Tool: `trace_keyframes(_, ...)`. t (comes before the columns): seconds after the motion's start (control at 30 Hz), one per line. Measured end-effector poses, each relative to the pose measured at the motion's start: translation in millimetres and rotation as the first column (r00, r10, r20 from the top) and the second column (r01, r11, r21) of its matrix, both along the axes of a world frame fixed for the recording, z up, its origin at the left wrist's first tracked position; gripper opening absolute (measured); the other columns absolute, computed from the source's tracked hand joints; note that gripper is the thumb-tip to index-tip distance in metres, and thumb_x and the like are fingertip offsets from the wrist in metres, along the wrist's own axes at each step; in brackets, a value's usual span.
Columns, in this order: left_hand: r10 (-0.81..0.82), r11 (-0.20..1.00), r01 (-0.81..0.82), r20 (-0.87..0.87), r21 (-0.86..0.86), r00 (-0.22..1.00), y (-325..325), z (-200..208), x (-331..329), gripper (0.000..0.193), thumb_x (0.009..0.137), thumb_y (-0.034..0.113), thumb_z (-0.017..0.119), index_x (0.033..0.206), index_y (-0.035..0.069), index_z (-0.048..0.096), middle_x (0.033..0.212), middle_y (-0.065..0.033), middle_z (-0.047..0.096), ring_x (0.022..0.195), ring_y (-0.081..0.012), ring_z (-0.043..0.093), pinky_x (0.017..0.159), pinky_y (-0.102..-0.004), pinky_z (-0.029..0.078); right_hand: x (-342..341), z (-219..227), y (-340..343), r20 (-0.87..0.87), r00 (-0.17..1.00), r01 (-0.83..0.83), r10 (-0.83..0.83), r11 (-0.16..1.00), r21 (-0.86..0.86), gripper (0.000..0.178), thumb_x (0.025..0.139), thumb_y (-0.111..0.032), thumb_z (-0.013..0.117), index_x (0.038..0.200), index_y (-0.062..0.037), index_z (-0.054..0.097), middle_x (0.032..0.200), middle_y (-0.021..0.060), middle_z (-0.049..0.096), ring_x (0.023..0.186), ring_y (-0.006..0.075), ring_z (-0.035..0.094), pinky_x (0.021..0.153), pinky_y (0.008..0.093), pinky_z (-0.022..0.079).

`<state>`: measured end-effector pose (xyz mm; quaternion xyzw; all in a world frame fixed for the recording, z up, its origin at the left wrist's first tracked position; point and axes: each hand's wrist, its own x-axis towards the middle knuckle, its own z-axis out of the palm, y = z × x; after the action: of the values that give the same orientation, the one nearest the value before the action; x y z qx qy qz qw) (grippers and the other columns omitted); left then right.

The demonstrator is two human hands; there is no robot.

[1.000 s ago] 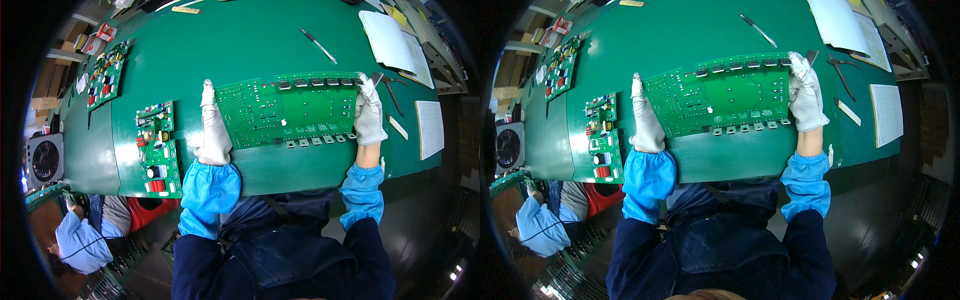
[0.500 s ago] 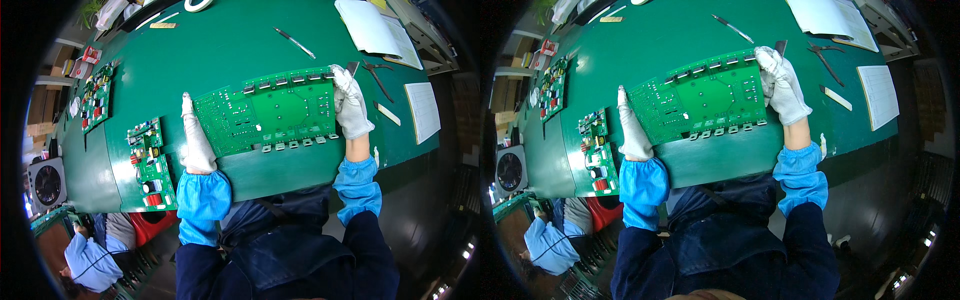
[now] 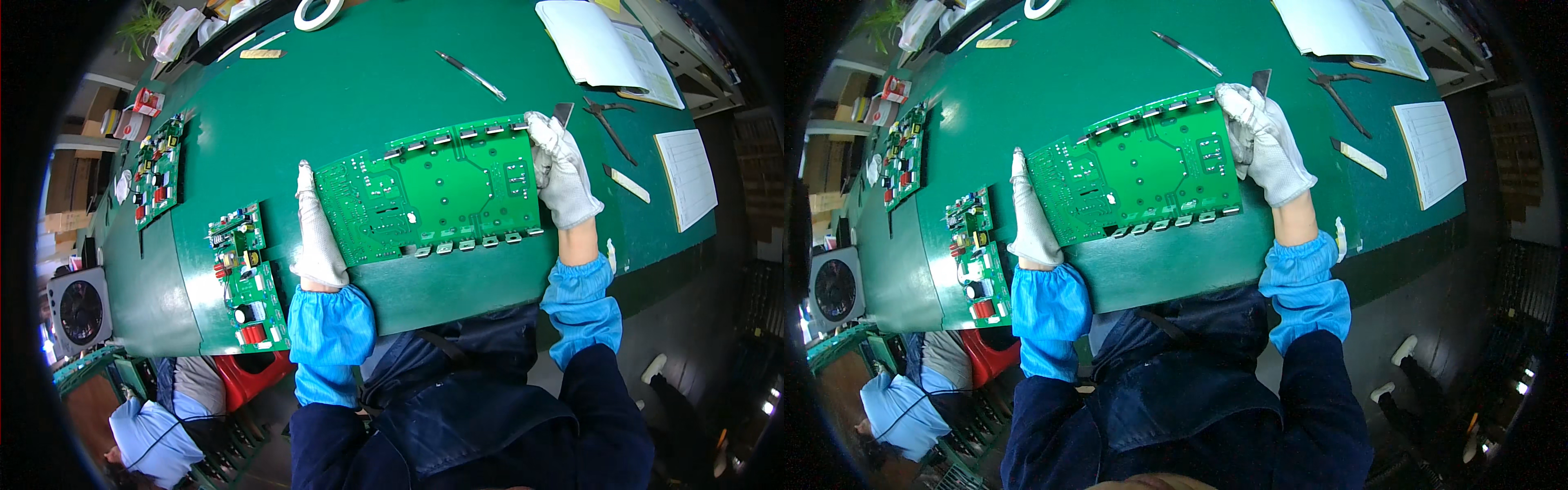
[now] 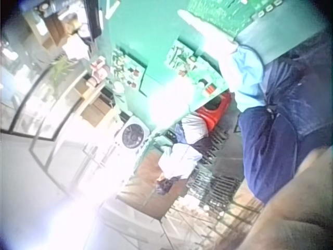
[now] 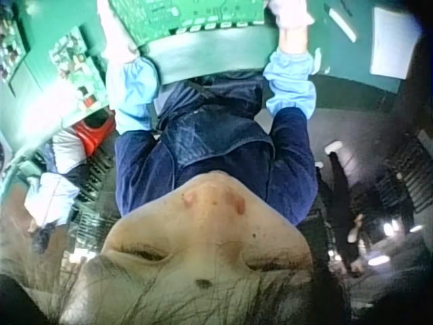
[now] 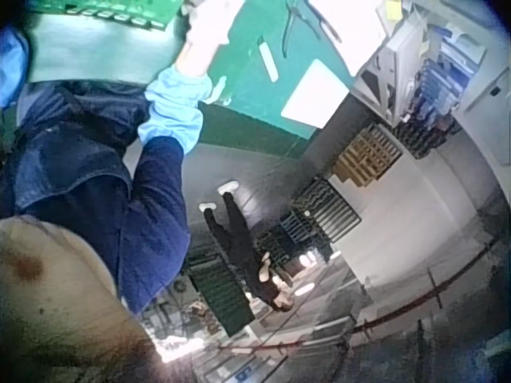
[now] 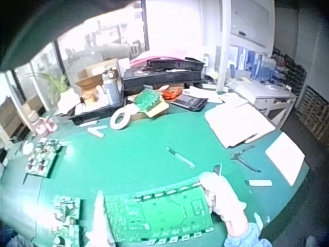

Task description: The person assembles electronic components onto a printed circuit board by hand, using pliers to secure the components.

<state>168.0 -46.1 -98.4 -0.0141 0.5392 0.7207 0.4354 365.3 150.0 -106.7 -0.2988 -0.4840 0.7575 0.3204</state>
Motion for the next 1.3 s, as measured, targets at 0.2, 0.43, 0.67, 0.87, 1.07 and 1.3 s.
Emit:
trace_keyframes(0.2, 0.030, 0.999, -0.032, -0.049, -0.035, 0.998, 0, -3, 1, 0.066, 0.089, 0.062, 0.040, 0.117, 0.005, 0.056, 0.107, -0.0110, 0.063, 0.091, -0.0201, 0.065, 0.079, -0.0330, 0.054, -2, -5, 1, -0.027, 0.998, 0.051, -0.051, 0.999, 0.003, 0.030, 0.085, -0.033, 0.064, 0.099, -0.0066, 0.059, 0.081, -0.0032, 0.051, 0.068, 0.0052, 0.048, 0.060, 0.0181, 0.040)
trace_keyframes(0.43, 0.029, 0.999, -0.033, -0.145, -0.027, 0.989, -2, 12, 11, 0.065, 0.090, 0.060, 0.042, 0.122, 0.005, 0.052, 0.110, -0.0100, 0.061, 0.097, -0.0195, 0.063, 0.082, -0.0317, 0.052, -8, 3, -4, 0.043, 0.996, 0.083, -0.083, 0.997, -0.006, 0.029, 0.085, -0.033, 0.065, 0.097, -0.0077, 0.059, 0.077, -0.0049, 0.048, 0.063, 0.0041, 0.042, 0.055, 0.0189, 0.034)
trace_keyframes(0.67, 0.227, 0.956, -0.287, -0.780, 0.064, 0.583, -22, -73, -19, 0.075, 0.092, 0.059, 0.037, 0.139, 0.000, 0.034, 0.127, -0.0104, 0.052, 0.109, -0.0212, 0.056, 0.092, -0.0334, 0.047, 0, 11, -1, 0.176, 0.984, -0.003, -0.014, 0.995, 0.097, 0.031, 0.086, -0.037, 0.063, 0.094, -0.0084, 0.058, 0.067, -0.0033, 0.046, 0.050, 0.0035, 0.038, 0.042, 0.0185, 0.026)
trace_keyframes(0.87, -0.058, 0.933, 0.260, -0.611, 0.247, 0.790, -17, -25, -4, 0.090, 0.074, 0.075, 0.053, 0.115, -0.005, 0.058, 0.111, -0.0148, 0.062, 0.092, -0.0195, 0.064, 0.081, -0.0292, 0.051, 15, 23, -13, 0.337, 0.942, -0.085, -0.008, 0.962, 0.260, 0.032, 0.091, -0.040, 0.054, 0.098, -0.0091, 0.058, 0.063, -0.0018, 0.047, 0.042, 0.0031, 0.037, 0.037, 0.0169, 0.026)
trace_keyframes(1.07, -0.147, 0.890, 0.380, -0.627, 0.254, 0.765, -15, -19, 2, 0.091, 0.078, 0.074, 0.047, 0.119, -0.007, 0.054, 0.110, -0.0144, 0.062, 0.102, -0.0202, 0.060, 0.096, -0.0332, 0.041, 41, 17, -52, 0.255, 0.886, 0.131, -0.387, 0.737, 0.663, 0.038, 0.099, -0.032, 0.040, 0.115, -0.0032, 0.059, 0.084, 0.0070, 0.064, 0.062, 0.0105, 0.056, 0.054, 0.0227, 0.043)
trace_keyframes(1.3, -0.152, 0.913, 0.344, -0.601, 0.219, 0.785, -17, -25, 2, 0.097, 0.072, 0.080, 0.049, 0.116, -0.007, 0.056, 0.109, -0.0144, 0.063, 0.101, -0.0205, 0.061, 0.094, -0.0339, 0.043, 54, 0, -95, 0.630, 0.677, -0.604, -0.380, 0.202, 0.771, 0.055, 0.072, -0.007, 0.060, 0.126, 0.0002, 0.050, 0.131, 0.0191, 0.050, 0.125, 0.0336, 0.045, 0.110, 0.0428, 0.030)
